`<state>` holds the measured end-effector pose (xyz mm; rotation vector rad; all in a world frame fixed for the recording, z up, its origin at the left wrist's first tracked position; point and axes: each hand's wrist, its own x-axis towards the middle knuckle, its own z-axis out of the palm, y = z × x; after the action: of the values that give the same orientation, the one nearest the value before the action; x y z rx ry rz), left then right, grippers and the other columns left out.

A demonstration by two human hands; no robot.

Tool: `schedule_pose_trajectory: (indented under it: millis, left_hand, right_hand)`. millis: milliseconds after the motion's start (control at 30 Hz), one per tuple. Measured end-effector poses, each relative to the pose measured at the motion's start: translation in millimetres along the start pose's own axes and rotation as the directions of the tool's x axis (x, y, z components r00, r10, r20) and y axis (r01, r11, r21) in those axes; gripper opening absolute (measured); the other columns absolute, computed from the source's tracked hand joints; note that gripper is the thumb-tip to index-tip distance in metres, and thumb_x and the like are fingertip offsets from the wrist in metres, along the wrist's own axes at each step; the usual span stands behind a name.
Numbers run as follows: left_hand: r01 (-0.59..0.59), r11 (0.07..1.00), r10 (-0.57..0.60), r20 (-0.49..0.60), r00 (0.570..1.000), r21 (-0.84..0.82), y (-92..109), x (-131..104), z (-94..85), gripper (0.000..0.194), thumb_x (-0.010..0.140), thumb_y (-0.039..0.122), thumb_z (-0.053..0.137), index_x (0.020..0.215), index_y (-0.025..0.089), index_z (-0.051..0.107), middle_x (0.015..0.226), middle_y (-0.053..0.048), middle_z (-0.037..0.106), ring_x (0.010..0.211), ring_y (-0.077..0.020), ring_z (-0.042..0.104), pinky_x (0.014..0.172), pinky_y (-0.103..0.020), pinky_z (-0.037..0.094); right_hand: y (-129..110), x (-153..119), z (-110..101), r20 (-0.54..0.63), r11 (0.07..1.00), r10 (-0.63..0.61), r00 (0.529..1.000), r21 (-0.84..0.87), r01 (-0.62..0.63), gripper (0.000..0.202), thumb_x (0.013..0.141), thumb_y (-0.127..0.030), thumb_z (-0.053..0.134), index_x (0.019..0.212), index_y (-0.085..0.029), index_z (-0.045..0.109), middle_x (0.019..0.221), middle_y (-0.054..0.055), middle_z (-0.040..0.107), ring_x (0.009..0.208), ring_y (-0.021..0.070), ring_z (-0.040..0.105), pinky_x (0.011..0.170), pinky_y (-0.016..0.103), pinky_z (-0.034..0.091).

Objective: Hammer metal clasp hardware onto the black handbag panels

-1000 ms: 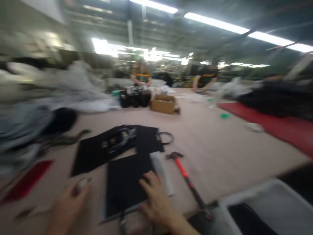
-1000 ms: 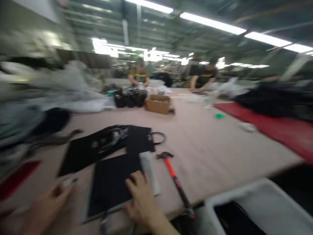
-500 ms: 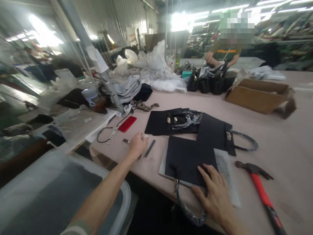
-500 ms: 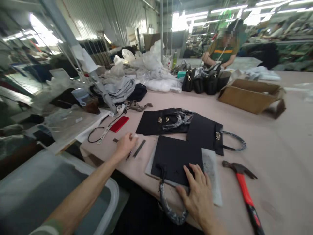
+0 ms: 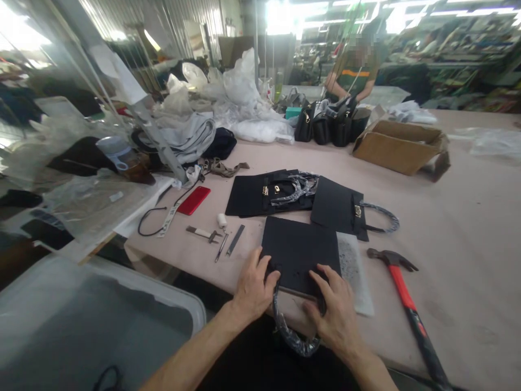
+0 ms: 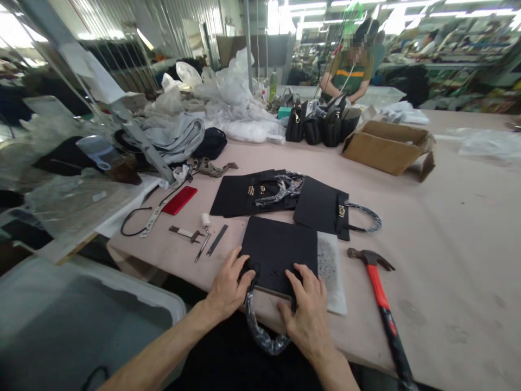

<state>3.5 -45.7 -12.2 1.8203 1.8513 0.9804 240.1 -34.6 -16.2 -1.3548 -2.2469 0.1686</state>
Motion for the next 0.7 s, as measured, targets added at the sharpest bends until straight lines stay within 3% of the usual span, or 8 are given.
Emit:
schedule_pose_trajectory:
  millis: [67,133,267,333,433,500,600,700]
  left_hand:
    - [0.104,0.986,-0.109,-0.032,0.994,-0.128,6,-10,5.7,0.041,0.097,0.033,0.054,0.132,0.013,0.061,0.154,-0.019,0.047,0.144,-0.0316,0.046,0.12,-0.049,0.039]
    - [0.24,0.938,-0.267,-0.081,0.96,-0.25,8,-15,5.2,0.045,0.094,0.031,0.057,0.135,0.013,0.059,0.148,-0.019,0.054,0.141,-0.031,0.05,0.12,-0.049,0.04]
    - [0.478,0.746,-0.572,-0.08,0.816,-0.465,8,-23,-9.8,0.053,0.081,0.03,0.072,0.13,0.013,0.061,0.135,-0.018,0.066,0.133,-0.0325,0.058,0.117,-0.048,0.041]
    - [0.526,0.563,-0.672,0.018,0.74,-0.637,7,-28,-20.0,0.054,0.074,0.029,0.077,0.124,0.013,0.065,0.125,-0.017,0.071,0.123,-0.0325,0.065,0.111,-0.046,0.047]
    - [0.52,0.176,-0.721,0.25,0.646,-0.836,3,-42,-33.3,0.052,0.064,0.029,0.085,0.109,0.011,0.069,0.103,-0.015,0.078,0.102,-0.0319,0.074,0.096,-0.044,0.056]
    - [0.512,0.005,-0.732,0.346,0.587,-0.859,-5,-56,-40.7,0.046,0.056,0.029,0.091,0.094,0.011,0.071,0.088,-0.013,0.078,0.092,-0.0315,0.075,0.09,-0.044,0.058]
    - [0.46,-0.098,-0.768,0.361,0.529,-0.883,-22,-83,-54.9,0.041,0.055,0.03,0.094,0.083,0.011,0.07,0.081,-0.011,0.077,0.085,-0.0302,0.076,0.087,-0.043,0.059]
    - [0.357,-0.087,-0.829,0.266,0.491,-0.93,-45,-111,-81.4,0.037,0.064,0.027,0.089,0.092,0.012,0.073,0.086,-0.011,0.079,0.084,-0.0289,0.077,0.086,-0.042,0.061]
  right_hand:
    - [-14,-8,1,-0.032,1.0,0.014,0.999,-0.003,-0.014,0.051,0.083,-0.019,0.054,0.134,-0.022,0.053,0.145,0.014,0.05,0.135,0.0351,0.046,0.109,0.06,0.038]
    - [-29,-17,3,-0.07,1.0,0.024,0.997,0.004,-0.024,0.052,0.081,-0.014,0.05,0.133,-0.023,0.052,0.144,0.014,0.051,0.134,0.0352,0.047,0.107,0.061,0.04]
    - [-49,-32,7,-0.089,0.999,0.014,0.996,0.047,-0.01,0.052,0.081,-0.012,0.049,0.131,-0.023,0.051,0.145,0.017,0.049,0.134,0.0381,0.048,0.103,0.062,0.044]
    - [-53,-37,9,-0.08,0.997,-0.022,0.997,0.07,0.027,0.051,0.083,-0.015,0.05,0.133,-0.023,0.05,0.145,0.017,0.048,0.133,0.0396,0.049,0.101,0.063,0.046]
    - [-53,-42,12,-0.06,0.988,-0.064,0.996,0.136,0.072,0.05,0.086,-0.019,0.05,0.136,-0.025,0.049,0.147,0.017,0.047,0.132,0.0405,0.051,0.1,0.063,0.048]
    - [-54,-41,15,-0.046,0.977,-0.093,0.995,0.189,0.1,0.049,0.088,-0.021,0.05,0.137,-0.026,0.049,0.148,0.016,0.048,0.132,0.0401,0.052,0.101,0.062,0.05]
    - [-59,-35,18,-0.001,0.939,-0.226,0.974,0.266,0.218,0.048,0.091,-0.026,0.055,0.139,-0.026,0.049,0.149,0.015,0.048,0.132,0.0375,0.054,0.1,0.056,0.055]
    - [-66,-21,21,0.016,0.898,-0.322,0.947,0.322,0.3,0.05,0.092,-0.032,0.061,0.14,-0.024,0.049,0.151,0.015,0.047,0.133,0.0349,0.055,0.099,0.048,0.058]
